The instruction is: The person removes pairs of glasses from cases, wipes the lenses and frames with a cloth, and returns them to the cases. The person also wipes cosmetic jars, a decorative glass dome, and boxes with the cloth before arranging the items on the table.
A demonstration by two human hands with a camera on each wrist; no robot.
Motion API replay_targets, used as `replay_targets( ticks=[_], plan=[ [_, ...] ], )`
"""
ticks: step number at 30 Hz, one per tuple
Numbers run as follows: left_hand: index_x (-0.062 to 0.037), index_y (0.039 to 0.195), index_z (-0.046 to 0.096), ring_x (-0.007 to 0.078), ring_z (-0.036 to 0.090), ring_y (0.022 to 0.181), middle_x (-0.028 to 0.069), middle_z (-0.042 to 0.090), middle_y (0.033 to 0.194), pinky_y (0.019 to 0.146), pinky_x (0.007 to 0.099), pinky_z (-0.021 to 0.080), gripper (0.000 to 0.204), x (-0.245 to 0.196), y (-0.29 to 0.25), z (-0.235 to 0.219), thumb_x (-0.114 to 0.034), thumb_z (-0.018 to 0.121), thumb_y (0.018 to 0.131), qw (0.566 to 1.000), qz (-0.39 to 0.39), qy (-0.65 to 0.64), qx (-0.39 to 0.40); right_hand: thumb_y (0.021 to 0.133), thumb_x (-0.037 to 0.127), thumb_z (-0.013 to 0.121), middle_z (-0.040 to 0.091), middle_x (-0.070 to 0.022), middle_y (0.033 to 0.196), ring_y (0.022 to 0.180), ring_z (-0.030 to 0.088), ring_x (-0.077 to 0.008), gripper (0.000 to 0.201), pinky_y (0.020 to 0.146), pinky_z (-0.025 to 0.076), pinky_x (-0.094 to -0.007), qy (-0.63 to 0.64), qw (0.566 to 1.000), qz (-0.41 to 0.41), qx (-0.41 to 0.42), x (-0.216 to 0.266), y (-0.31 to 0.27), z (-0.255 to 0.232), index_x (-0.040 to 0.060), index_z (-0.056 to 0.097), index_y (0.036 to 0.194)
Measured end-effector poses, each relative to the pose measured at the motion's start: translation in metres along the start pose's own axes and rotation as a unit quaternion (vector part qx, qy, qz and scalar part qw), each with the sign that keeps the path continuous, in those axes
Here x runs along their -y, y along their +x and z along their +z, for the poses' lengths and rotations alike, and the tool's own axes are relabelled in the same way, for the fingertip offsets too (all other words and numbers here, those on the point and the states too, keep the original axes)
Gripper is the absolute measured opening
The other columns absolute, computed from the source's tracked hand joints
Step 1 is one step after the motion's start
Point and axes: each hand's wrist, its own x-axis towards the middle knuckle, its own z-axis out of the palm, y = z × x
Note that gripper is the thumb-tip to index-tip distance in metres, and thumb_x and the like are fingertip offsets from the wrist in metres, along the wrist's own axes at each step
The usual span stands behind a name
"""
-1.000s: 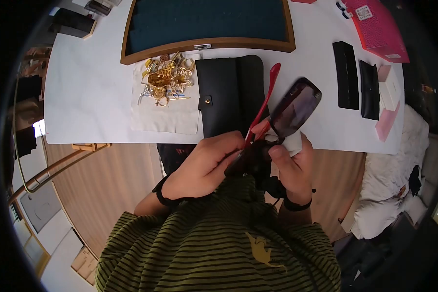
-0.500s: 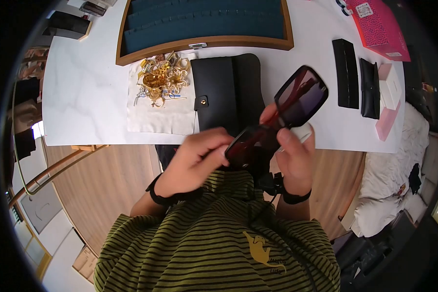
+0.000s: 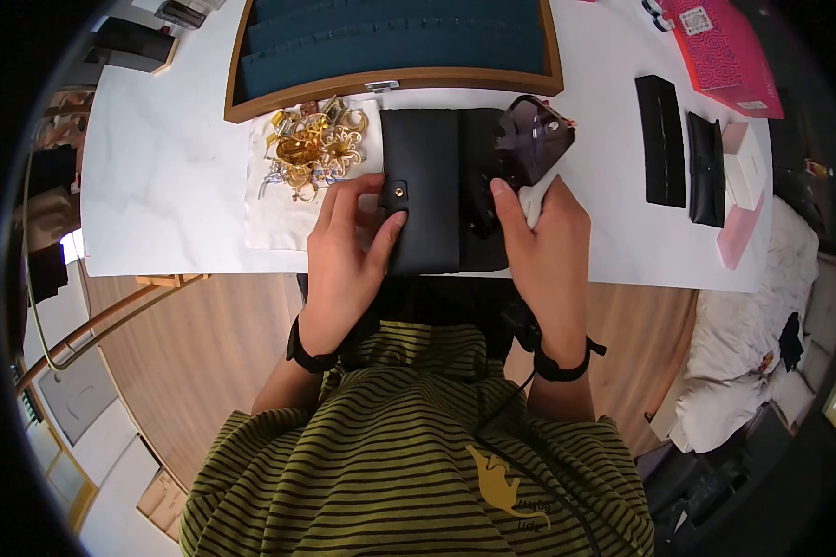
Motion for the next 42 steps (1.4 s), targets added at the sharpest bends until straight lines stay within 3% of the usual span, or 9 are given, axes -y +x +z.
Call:
replay_targets(
  ticks=[4,8,10,17,27,30,35,36,42],
  plan=[
    [0.0005,0.118,0.05,0.0172,0.062,0.068,0.0128,0.062,0.098,0.06,0.0284,0.049,0.039,-0.002,0.001,-0.002,-0.004,0.065,0.083,0.999,-0.032,-0.03,0.031,0.088,0.023,0.064,0.056,-0.008,0.063,0.056,0.048,-0.0155,0.03,0.056,0.041,-0.03,0.023,0.993,0.086,0.078,-0.001,0.003,-0.01,-0.0056,0.057,0.089],
    [0.0016,0.124,0.047,0.0152,0.062,0.071,0.014,0.063,0.098,0.061,0.0278,0.05,0.042,-0.01,0.002,0.001,-0.007,0.063,0.086,0.977,-0.108,-0.172,0.061,0.089,0.024,0.062,0.052,-0.0044,0.061,0.05,0.045,-0.011,0.028,0.049,0.038,-0.0273,0.036,0.991,0.065,0.11,-0.003,0.001,-0.003,-0.0042,0.057,0.089],
    [0.0017,0.13,0.041,0.0128,0.06,0.081,0.0136,0.062,0.103,0.069,0.0255,0.05,0.045,-0.013,0.004,0.002,-0.009,0.059,0.09,0.961,-0.155,-0.207,0.1,0.091,0.024,0.06,0.048,-0.0001,0.058,0.045,0.042,-0.0066,0.026,0.042,0.033,-0.0234,0.146,0.96,0.176,0.164,0.005,0.0,-0.003,-0.0016,0.057,0.089],
    [-0.0008,0.135,0.034,0.012,0.05,0.101,0.0083,0.052,0.114,0.089,0.0243,0.039,0.045,-0.012,-0.003,0.016,-0.004,0.051,0.093,0.919,-0.094,-0.383,-0.02,0.093,0.024,0.058,0.043,0.0037,0.055,0.042,0.038,-0.0036,0.023,0.038,0.026,-0.0206,0.281,0.932,0.162,0.16,-0.003,-0.003,-0.006,0.0012,0.056,0.091],
    [-0.0007,0.138,0.031,0.0133,0.043,0.113,0.0089,0.047,0.124,0.1,0.0267,0.031,0.046,-0.008,-0.004,0.006,-0.012,0.046,0.096,0.91,-0.06,-0.409,0.024,0.092,0.022,0.06,0.046,0.0046,0.061,0.052,0.037,-0.003,0.021,0.048,0.031,-0.0208,0.208,0.95,0.121,0.197,-0.001,-0.002,-0.02,0.0022,0.058,0.1],
    [-0.0006,0.138,0.031,0.0131,0.044,0.112,0.0085,0.047,0.124,0.101,0.0266,0.03,0.047,-0.006,-0.004,0.008,-0.012,0.046,0.096,0.883,-0.065,-0.465,-0.018,0.09,0.02,0.061,0.05,0.0024,0.064,0.057,0.042,-0.0051,0.023,0.053,0.036,-0.0223,0.215,0.954,0.102,0.181,-0.001,-0.004,-0.022,0.0005,0.057,0.102],
    [-0.0005,0.138,0.031,0.0128,0.044,0.112,0.0083,0.047,0.123,0.1,0.0266,0.03,0.047,-0.006,-0.002,0.007,-0.011,0.046,0.096,0.874,-0.072,-0.48,-0.017,0.087,0.017,0.064,0.059,-0.0086,0.072,0.062,0.051,-0.0209,0.023,0.062,0.043,-0.0313,0.067,0.985,-0.156,0.033,0.0,-0.01,-0.009,-0.0022,0.058,0.099],
    [-0.0005,0.138,0.031,0.0129,0.044,0.112,0.0084,0.047,0.123,0.1,0.0268,0.031,0.046,-0.006,-0.003,0.008,-0.011,0.045,0.096,0.874,-0.065,-0.481,-0.016,0.088,0.018,0.062,0.058,-0.0131,0.073,0.062,0.051,-0.0249,0.023,0.062,0.044,-0.0337,0.07,0.991,-0.078,0.083,0.008,-0.011,-0.014,-0.0027,0.058,0.096],
    [0.001,0.138,0.032,0.0124,0.049,0.102,0.0078,0.052,0.119,0.093,0.0259,0.037,0.045,-0.007,-0.009,0.011,-0.008,0.044,0.095,0.887,-0.023,-0.462,0.006,0.09,0.021,0.06,0.058,-0.0152,0.072,0.061,0.051,-0.0252,0.027,0.062,0.044,-0.0341,0.009,0.988,-0.045,0.145,0.004,-0.005,-0.019,-0.0052,0.055,0.092]
  ],
)
